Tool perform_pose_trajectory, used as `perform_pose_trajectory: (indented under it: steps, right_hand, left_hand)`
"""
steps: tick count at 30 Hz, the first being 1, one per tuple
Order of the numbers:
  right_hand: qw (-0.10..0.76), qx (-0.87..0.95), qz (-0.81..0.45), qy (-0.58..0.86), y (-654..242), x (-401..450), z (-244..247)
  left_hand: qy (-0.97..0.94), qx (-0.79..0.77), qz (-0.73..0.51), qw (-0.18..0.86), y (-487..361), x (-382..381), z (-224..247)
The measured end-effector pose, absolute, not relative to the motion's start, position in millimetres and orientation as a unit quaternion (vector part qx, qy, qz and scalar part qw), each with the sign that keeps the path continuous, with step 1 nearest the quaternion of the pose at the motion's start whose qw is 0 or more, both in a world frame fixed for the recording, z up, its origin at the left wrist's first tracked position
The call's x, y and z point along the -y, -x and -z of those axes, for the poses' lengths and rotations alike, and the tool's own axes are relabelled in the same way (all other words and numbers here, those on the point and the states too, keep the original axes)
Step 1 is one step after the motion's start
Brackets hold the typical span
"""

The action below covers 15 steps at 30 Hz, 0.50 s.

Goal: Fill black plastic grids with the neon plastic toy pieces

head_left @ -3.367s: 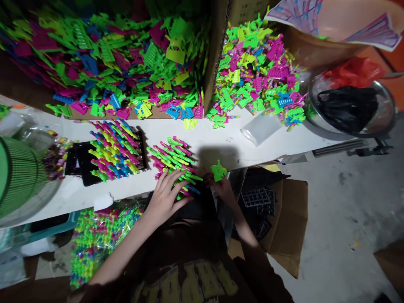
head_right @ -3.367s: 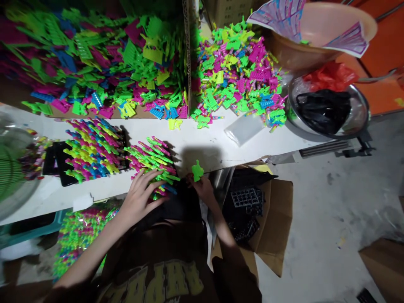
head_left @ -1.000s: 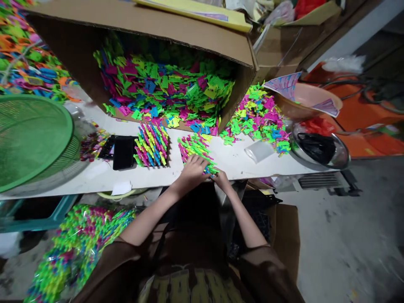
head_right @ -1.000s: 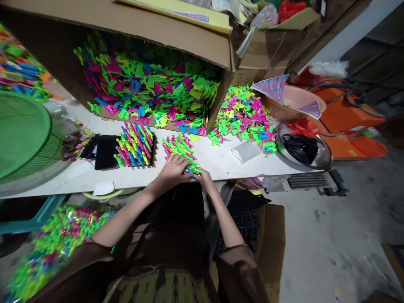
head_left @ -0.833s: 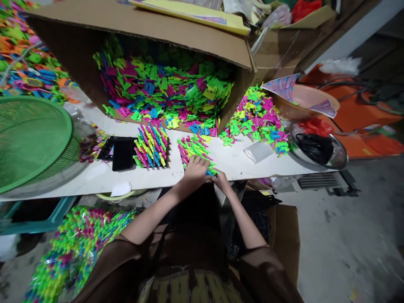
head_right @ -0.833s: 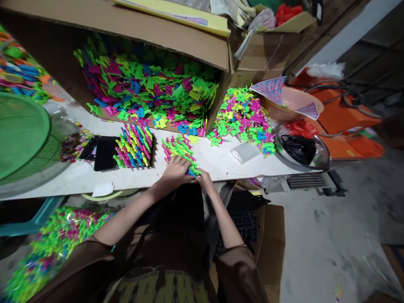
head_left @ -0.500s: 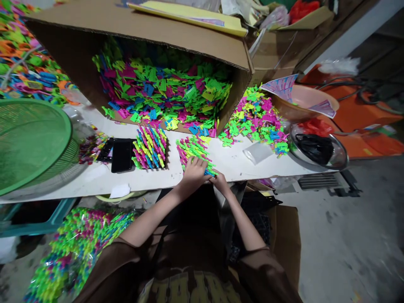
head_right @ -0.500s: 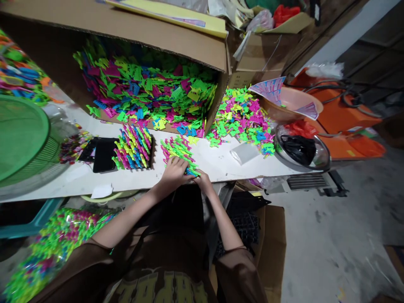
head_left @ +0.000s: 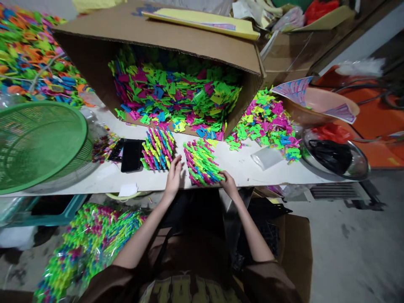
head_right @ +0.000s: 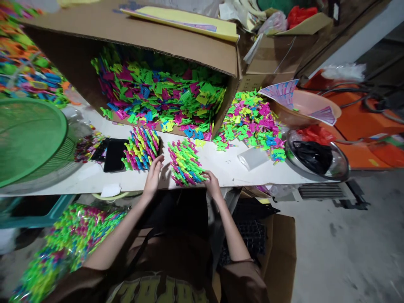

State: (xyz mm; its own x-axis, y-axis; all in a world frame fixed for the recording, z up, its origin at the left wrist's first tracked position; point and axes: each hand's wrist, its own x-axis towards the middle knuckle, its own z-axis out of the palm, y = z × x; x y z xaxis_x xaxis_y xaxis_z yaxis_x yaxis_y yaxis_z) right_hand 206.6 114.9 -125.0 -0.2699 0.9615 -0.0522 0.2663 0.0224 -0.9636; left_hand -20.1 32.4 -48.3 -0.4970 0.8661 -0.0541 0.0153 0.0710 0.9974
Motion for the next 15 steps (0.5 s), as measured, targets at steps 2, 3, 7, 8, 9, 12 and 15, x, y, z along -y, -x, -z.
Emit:
perform_pose_trajectory:
  steps: [2, 3, 7, 8, 9, 12, 15]
  right_hand:
    - [0.393, 0.549, -0.528, 0.515, -201.5, -122.7, 126.0]
    - [0.408, 0.514, -0.555, 0.511, -197.0, -126.7, 124.7]
    - [0.388, 0.446, -0.675, 0.441, -174.1, -140.4, 110.0]
    - [0.379, 0.444, -0.692, 0.424, -169.0, -143.4, 105.2]
    - [0.374, 0.443, -0.704, 0.411, -164.5, -146.5, 100.5]
    - [0.367, 0.427, -0.728, 0.391, -154.2, -156.5, 89.7]
    - [0.339, 0.411, -0.751, 0.392, -147.9, -164.7, 86.1]
  left_hand:
    - [-0.212, -0.598, -0.624, 0.457, 9.9, -39.0, 59.9]
    - [-0.151, -0.57, -0.64, 0.493, 3.6, -44.5, 64.4]
    - [-0.118, -0.538, -0.664, 0.505, -15.4, -70.0, 72.7]
    - [-0.115, -0.531, -0.672, 0.503, -17.2, -75.0, 72.9]
    - [-0.112, -0.525, -0.68, 0.5, -17.9, -78.9, 72.7]
    - [-0.104, -0.512, -0.696, 0.492, -16.8, -84.9, 71.8]
    - [-0.09, -0.491, -0.715, 0.49, -16.2, -86.8, 72.8]
